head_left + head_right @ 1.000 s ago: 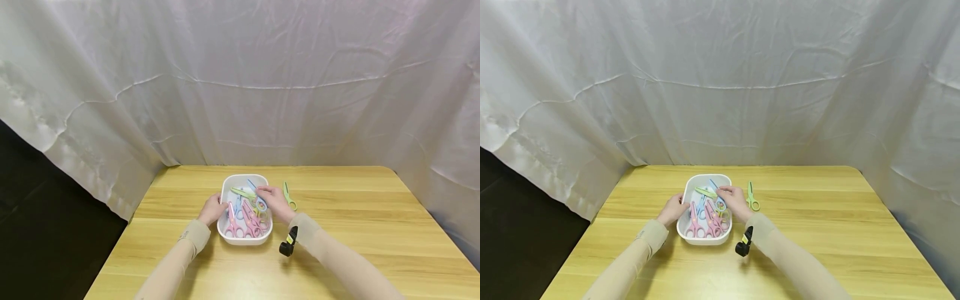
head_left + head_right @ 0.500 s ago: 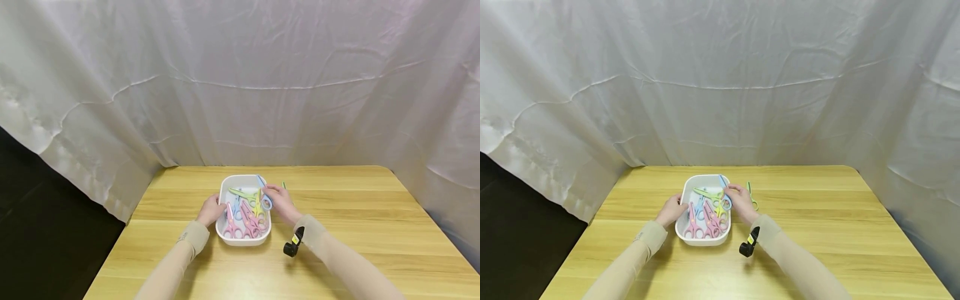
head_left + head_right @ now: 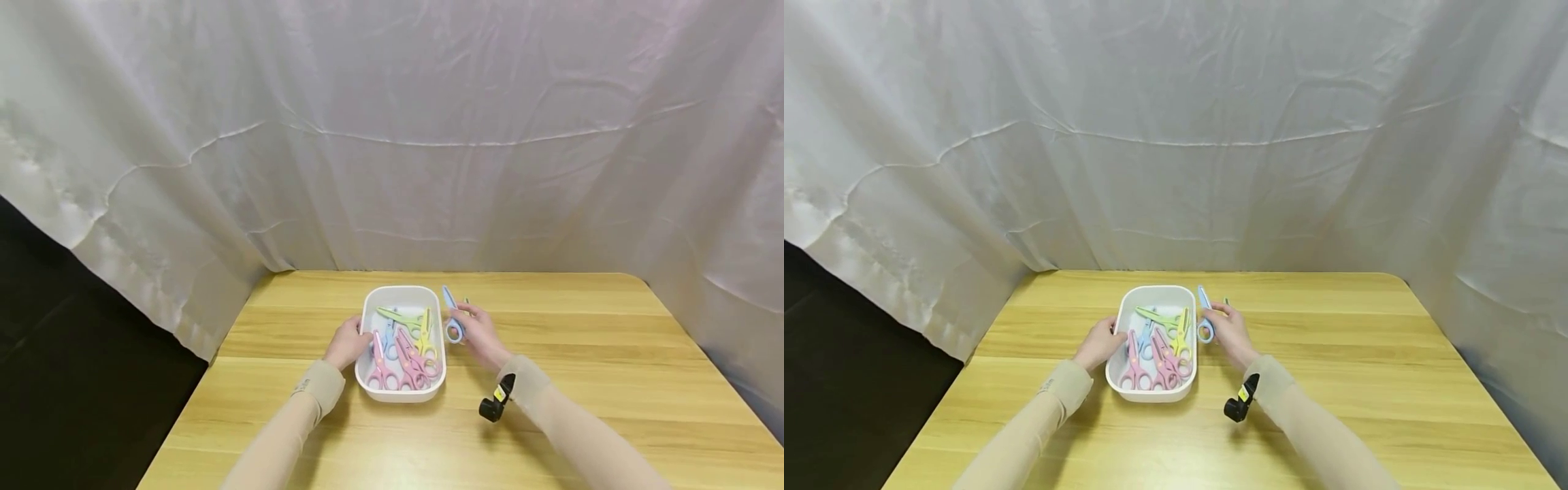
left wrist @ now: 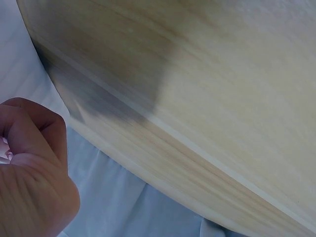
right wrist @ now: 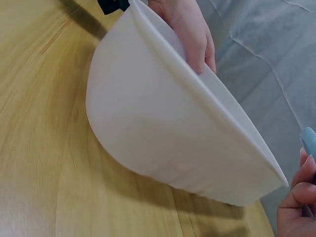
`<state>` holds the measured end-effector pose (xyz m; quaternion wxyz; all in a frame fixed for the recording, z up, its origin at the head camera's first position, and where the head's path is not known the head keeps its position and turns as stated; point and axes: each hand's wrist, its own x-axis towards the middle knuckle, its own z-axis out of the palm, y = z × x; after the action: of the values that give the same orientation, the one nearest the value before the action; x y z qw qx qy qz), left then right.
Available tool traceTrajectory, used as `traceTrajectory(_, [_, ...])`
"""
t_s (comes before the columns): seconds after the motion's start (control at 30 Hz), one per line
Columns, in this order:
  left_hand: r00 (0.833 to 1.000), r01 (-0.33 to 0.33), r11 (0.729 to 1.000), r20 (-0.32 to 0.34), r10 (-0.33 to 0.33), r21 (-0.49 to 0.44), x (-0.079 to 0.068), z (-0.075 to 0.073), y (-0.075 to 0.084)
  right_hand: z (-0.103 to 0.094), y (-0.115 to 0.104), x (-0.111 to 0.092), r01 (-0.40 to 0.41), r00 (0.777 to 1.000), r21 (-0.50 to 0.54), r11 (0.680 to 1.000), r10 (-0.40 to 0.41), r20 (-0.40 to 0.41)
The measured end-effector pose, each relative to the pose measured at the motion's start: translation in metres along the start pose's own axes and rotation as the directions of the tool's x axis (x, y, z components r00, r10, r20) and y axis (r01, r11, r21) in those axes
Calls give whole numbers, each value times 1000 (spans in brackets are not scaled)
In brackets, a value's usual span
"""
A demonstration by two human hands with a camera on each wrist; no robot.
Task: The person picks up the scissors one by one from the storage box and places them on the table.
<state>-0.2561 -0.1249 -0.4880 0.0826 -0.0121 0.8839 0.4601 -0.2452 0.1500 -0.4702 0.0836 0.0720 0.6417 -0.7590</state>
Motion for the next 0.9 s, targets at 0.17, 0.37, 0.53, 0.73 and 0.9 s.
traceTrajectory(0.17, [1000,-4,1000,-2,4,7,0,1,1,-10,0,0,4,1000,-3,1000,-4,-15])
traceTrajectory(0.37, [1000,-1,1000,-4,1,14,0,1,1,-20,-2,1,7,1000,-17,1000,-7,-10])
traceTrajectory(0.53, [1000,1,1000,-4,-1,12,1,1,0,-27,-3,1,19,1000,-27,999,-19,-10])
traceTrajectory(0.73, [1000,2,1000,-16,-1,22,0,1,-1,-36,-4,3,29,997,-73,997,-34,-74])
traceTrajectory(0.9, [1000,-6,1000,-17,6,21,0,1,-1,-45,-6,3,20,994,-93,995,-30,-105])
